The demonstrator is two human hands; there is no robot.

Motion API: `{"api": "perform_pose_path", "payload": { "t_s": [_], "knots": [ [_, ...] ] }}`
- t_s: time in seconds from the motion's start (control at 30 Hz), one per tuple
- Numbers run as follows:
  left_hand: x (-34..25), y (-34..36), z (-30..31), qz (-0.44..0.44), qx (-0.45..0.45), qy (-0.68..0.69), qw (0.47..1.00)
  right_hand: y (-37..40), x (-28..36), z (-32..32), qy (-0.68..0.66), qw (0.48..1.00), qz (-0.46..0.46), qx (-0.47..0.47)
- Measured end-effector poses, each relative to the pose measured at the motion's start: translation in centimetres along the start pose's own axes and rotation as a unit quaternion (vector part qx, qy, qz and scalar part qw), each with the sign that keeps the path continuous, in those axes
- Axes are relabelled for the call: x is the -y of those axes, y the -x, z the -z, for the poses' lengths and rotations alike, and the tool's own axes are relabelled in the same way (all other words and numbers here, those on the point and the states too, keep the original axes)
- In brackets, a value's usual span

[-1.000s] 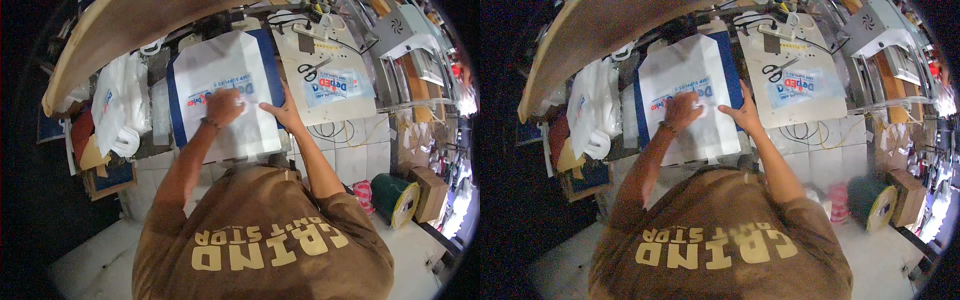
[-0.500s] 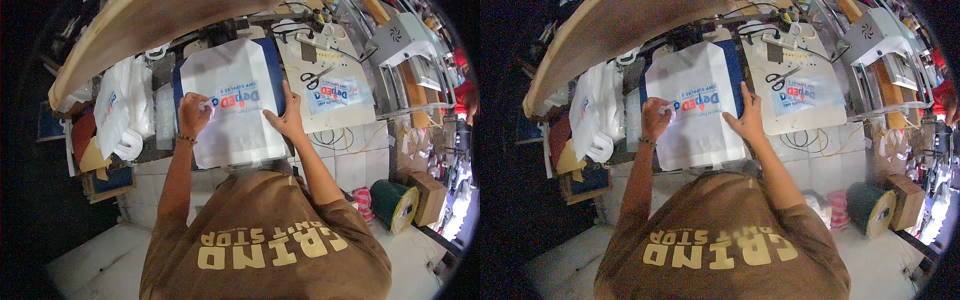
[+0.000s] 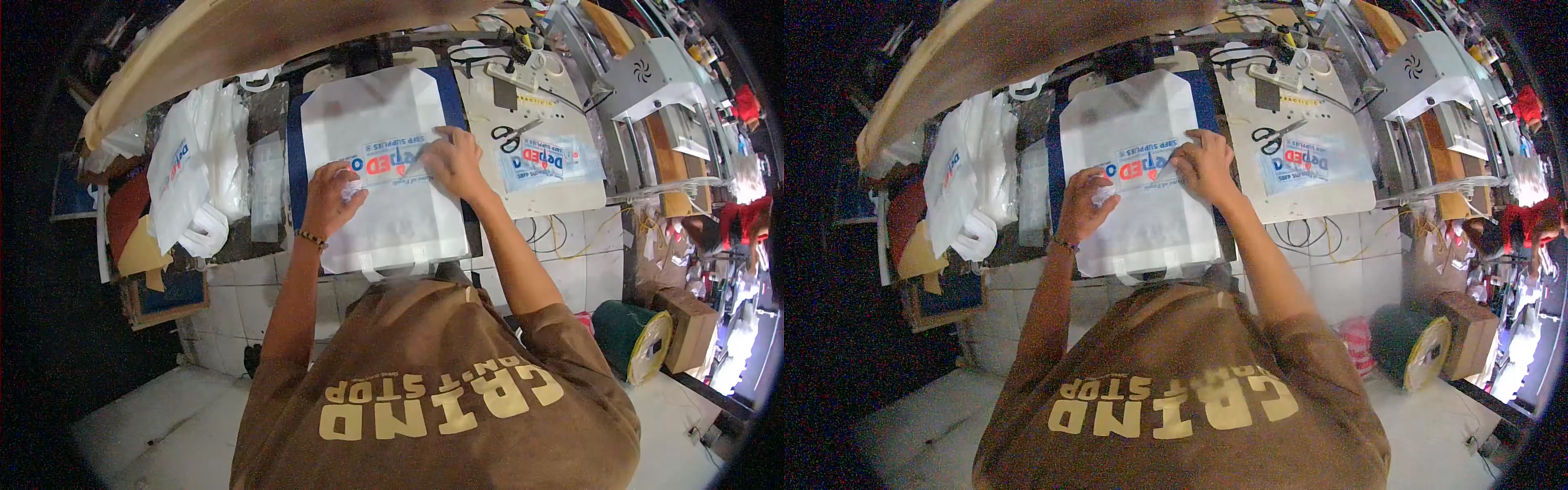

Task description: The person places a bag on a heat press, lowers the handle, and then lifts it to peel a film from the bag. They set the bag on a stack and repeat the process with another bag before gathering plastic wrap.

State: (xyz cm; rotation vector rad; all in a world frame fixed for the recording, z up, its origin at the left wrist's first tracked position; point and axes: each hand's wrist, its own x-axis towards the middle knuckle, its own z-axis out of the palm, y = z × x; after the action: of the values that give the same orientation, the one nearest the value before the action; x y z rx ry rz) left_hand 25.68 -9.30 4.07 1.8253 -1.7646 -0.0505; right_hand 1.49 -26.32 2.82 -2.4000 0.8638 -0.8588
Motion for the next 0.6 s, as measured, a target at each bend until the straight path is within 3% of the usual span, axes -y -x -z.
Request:
{"api": "perform_pose_path", "payload": {
  "t_s": [0.37,0.43,0.53,0.6],
  "knots": [
    [1.4,-0.3,0.9,-0.010,0.029,0.035,0.999,-0.7,0.3,-0.5,0.014,1.000,-0.010,-0.002],
    [1.0,-0.1,2.0,0.081,-0.038,0.075,0.993,-0.2,-0.3,0.2,0.000,0.998,0.024,0.052],
    [1.7,-0.6,0.4,0.138,-0.113,0.001,0.984,0.8,-0.3,0.9,-0.030,0.998,0.042,0.048],
    [-1.6,-2.7,-3.2,0.127,-0.106,0.027,0.986,0.9,-0.2,1.3,-0.020,0.996,0.058,0.071]
  ]
}}
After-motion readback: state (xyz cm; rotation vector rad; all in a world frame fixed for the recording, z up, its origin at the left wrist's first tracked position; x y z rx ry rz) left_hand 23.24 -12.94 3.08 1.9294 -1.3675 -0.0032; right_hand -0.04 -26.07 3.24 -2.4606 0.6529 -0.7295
